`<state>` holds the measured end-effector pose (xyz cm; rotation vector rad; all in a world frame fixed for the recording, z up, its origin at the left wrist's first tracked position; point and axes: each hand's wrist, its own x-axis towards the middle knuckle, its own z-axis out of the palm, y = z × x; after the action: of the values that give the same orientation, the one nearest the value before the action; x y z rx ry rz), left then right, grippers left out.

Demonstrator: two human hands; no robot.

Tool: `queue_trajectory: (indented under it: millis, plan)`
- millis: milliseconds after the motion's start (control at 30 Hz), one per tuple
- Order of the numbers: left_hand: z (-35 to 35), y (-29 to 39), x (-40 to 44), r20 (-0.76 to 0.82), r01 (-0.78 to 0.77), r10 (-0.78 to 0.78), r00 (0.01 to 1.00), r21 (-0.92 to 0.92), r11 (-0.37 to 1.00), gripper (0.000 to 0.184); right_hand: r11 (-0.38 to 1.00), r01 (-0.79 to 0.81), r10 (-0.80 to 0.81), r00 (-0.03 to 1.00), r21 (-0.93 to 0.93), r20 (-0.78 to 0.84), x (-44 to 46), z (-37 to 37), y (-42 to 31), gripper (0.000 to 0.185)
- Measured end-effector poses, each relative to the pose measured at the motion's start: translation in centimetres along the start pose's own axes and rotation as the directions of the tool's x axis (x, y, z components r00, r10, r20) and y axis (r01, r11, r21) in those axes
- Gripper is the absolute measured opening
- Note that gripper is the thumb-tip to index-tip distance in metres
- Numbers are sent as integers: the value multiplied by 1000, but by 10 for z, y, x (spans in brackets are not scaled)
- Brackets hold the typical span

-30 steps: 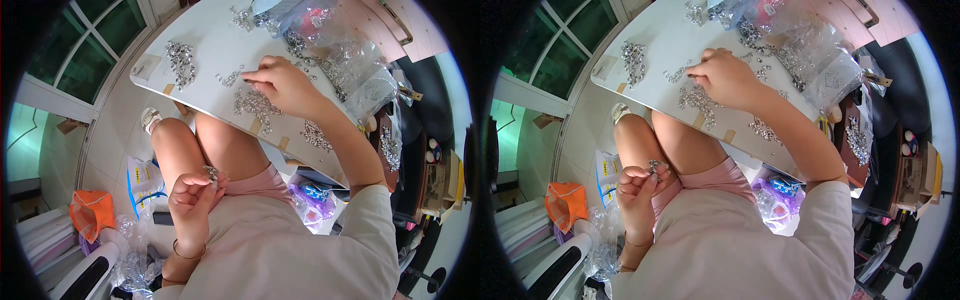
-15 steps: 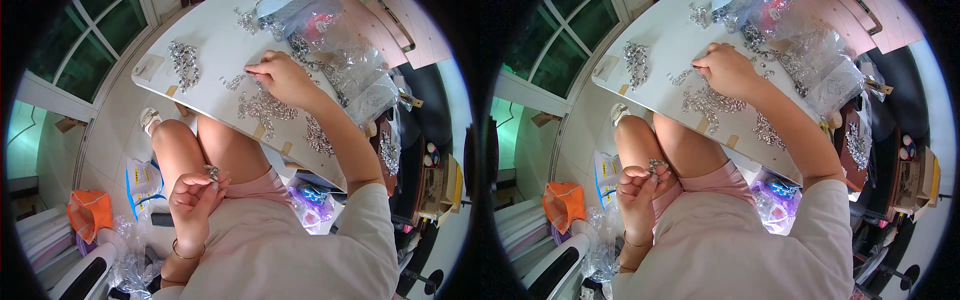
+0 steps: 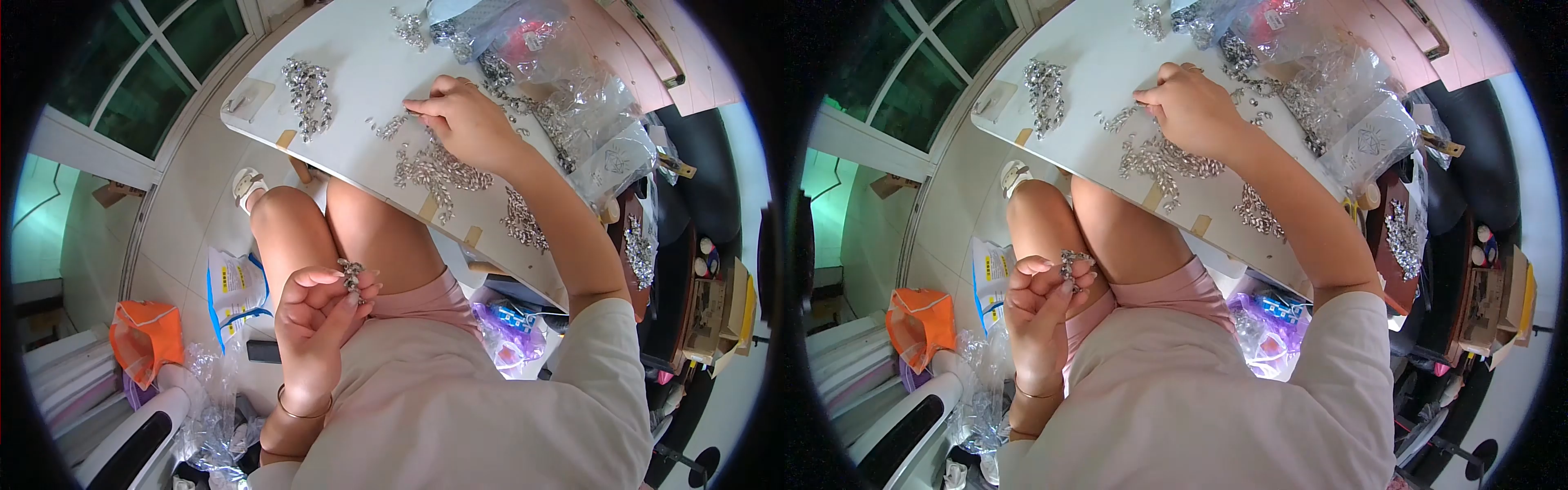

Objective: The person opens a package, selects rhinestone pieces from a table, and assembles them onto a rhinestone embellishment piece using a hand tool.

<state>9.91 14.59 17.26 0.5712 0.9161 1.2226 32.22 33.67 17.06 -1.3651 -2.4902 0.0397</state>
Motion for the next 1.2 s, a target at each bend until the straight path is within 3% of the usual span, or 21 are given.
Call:
queue_trajectory:
  millis: [167, 267, 467, 567, 700, 867, 1200]
  plan:
    - [-1, 4, -1, 22, 63, -62, 998, -43, 997, 24, 990, 56, -60, 998, -126, -30, -3, -1, -7, 24]
    - [-2, 5, -2, 61, 95, -91, 994, -72, 993, 25, 992, 77, -84, 994, -100, -72, -5, -1, -6, 25]
    - [1, 10, -7, 95, 114, -107, 990, -66, 991, 27, 976, 157, -145, 985, 152, -91, -16, -27, -24, 29]
    - [2, 14, -10, 109, 153, -147, 983, -47, 987, 30, 844, 197, -234, 972, 499, 11, -36, -56, -55, 31]
    - [-1, 21, -8, 247, 266, -245, 937, -54, 962, 37, 636, 203, -439, 888, 745, 133, -60, -79, -78, 31]
    - [4, 32, -13, 373, 459, -416, 829, -30, 888, 41, 437, 287, -612, 789, 852, 48, -76, -79, -88, 30]
    - [4, 34, -24, 531, 618, -524, 666, 1, 786, 43, 353, 355, -708, 706, 866, 0, -88, -81, -96, 26]
